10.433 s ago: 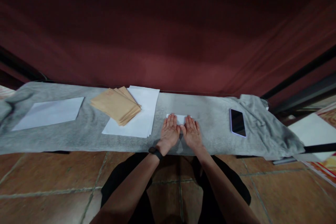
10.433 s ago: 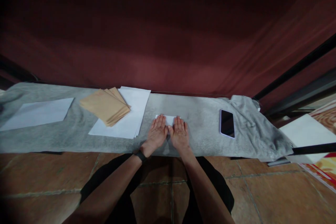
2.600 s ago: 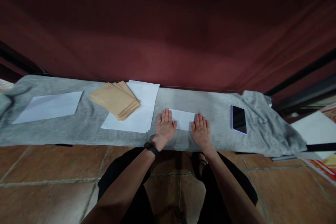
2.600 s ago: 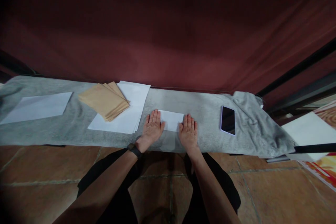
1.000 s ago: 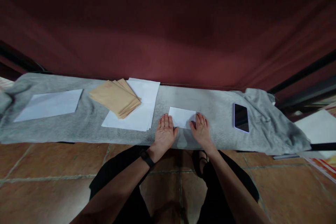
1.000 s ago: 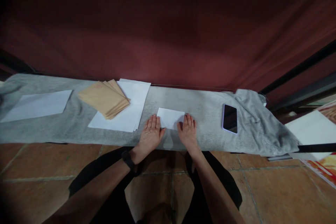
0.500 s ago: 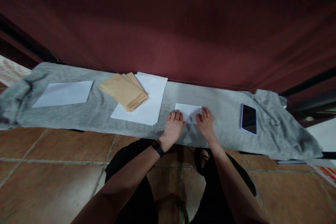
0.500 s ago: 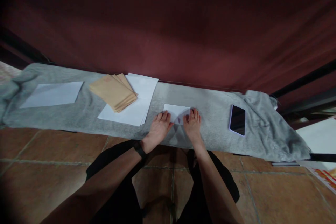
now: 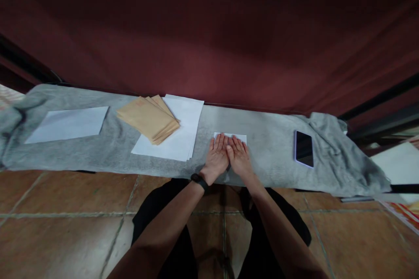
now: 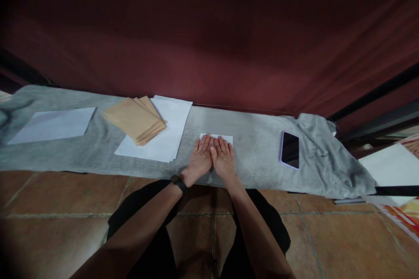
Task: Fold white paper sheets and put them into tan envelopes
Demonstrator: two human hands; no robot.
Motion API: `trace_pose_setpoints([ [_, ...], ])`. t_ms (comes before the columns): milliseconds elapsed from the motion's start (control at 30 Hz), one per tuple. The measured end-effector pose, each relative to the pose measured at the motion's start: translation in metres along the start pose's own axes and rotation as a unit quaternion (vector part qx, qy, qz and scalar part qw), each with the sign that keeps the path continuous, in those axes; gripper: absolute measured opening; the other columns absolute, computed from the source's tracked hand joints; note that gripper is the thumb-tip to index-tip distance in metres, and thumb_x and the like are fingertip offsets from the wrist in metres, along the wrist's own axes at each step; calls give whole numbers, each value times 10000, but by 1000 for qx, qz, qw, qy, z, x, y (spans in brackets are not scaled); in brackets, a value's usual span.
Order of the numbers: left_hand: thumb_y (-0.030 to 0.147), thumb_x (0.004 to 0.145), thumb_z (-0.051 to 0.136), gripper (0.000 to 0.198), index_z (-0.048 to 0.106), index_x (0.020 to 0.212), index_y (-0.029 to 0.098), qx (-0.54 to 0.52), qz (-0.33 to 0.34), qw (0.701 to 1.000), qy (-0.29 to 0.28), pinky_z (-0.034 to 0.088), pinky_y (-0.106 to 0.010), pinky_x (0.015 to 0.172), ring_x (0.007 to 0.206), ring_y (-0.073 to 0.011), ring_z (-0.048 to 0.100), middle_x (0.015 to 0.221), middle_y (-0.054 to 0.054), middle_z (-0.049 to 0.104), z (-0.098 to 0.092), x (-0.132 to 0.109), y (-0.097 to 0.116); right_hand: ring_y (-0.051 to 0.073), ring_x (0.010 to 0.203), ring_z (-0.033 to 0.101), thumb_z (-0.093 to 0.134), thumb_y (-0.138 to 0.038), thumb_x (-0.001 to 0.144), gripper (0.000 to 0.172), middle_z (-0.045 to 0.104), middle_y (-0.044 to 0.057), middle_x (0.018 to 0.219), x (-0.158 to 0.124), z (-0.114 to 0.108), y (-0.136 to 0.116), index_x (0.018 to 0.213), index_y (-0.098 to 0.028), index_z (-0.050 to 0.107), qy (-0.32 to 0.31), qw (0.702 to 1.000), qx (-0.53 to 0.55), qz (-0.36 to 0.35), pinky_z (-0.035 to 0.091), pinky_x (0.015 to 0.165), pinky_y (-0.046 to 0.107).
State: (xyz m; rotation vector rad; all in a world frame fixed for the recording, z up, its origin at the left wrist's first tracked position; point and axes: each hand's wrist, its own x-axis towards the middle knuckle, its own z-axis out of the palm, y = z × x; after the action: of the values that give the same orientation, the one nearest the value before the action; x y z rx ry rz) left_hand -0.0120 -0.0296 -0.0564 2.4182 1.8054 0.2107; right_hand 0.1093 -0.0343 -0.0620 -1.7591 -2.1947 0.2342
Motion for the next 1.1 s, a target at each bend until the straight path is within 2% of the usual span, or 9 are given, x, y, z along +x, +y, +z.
trace_pose_setpoints([
  [167, 256, 1027, 261, 601, 297, 1582, 30, 1, -28, 1000, 9, 156, -462, 1286, 1573, -261, 178, 1674, -172, 261, -1, 4, -6, 278, 1531, 311, 212, -425, 1088, 607, 373, 169, 1624, -1, 3, 6, 1571, -96, 379, 21, 999, -40, 17, 231, 1238, 519],
  [500, 347, 1051, 260, 626, 275, 1590, 27, 28, -60, 998, 21, 147, -454, 1284, 1571, -259, 190, 1671, -173, 253, -5, -1, -27, 337, 1486, 377, 260, -468, 1079, 668, 389, 232, 1600, -10, 5, 29, 1567, -21, 349, 85, 993, -72, 41, 272, 1208, 542],
  [667, 354, 1053, 267, 623, 300, 1579, 21, 38, -82, 996, 26, 166, -479, 1280, 1569, -271, 193, 1656, -179, 289, -9, -2, -31, 356, 1467, 401, 265, -453, 1081, 668, 395, 252, 1590, -18, 4, 34, 1552, 10, 362, 100, 990, -83, 52, 274, 1201, 553],
  [767, 344, 1045, 294, 628, 301, 1573, 2, 39, -95, 993, 54, 185, -490, 1278, 1567, -289, 198, 1654, -200, 284, -9, -7, -25, 353, 1472, 396, 260, -427, 1084, 643, 400, 254, 1586, -22, 1, 35, 1546, 5, 377, 110, 989, -81, 64, 271, 1201, 557],
  [867, 317, 1040, 305, 619, 281, 1583, 21, 21, -22, 996, 81, 213, -477, 1278, 1566, -271, 205, 1661, -186, 278, -4, -17, -11, 329, 1495, 369, 233, -406, 1090, 624, 382, 226, 1606, -24, -4, 29, 1550, -11, 376, 99, 991, -70, 51, 269, 1215, 534],
  [967, 259, 1017, 336, 619, 263, 1593, 47, 4, 79, 994, 75, 245, -471, 1275, 1564, -249, 214, 1657, -172, 301, 5, -28, 4, 267, 1515, 346, 196, -377, 1095, 592, 374, 157, 1628, -27, -7, 17, 1560, -61, 381, 50, 998, -44, -12, 266, 1238, 476],
  [1100, 151, 980, 319, 624, 253, 1582, -1, 17, 97, 994, 55, 262, -457, 1270, 1565, -259, 195, 1660, -202, 274, 13, -36, 8, 237, 1523, 335, 224, -390, 1094, 583, 398, 137, 1619, -35, -5, 6, 1578, -93, 355, 11, 997, -30, -66, 262, 1249, 464],
])
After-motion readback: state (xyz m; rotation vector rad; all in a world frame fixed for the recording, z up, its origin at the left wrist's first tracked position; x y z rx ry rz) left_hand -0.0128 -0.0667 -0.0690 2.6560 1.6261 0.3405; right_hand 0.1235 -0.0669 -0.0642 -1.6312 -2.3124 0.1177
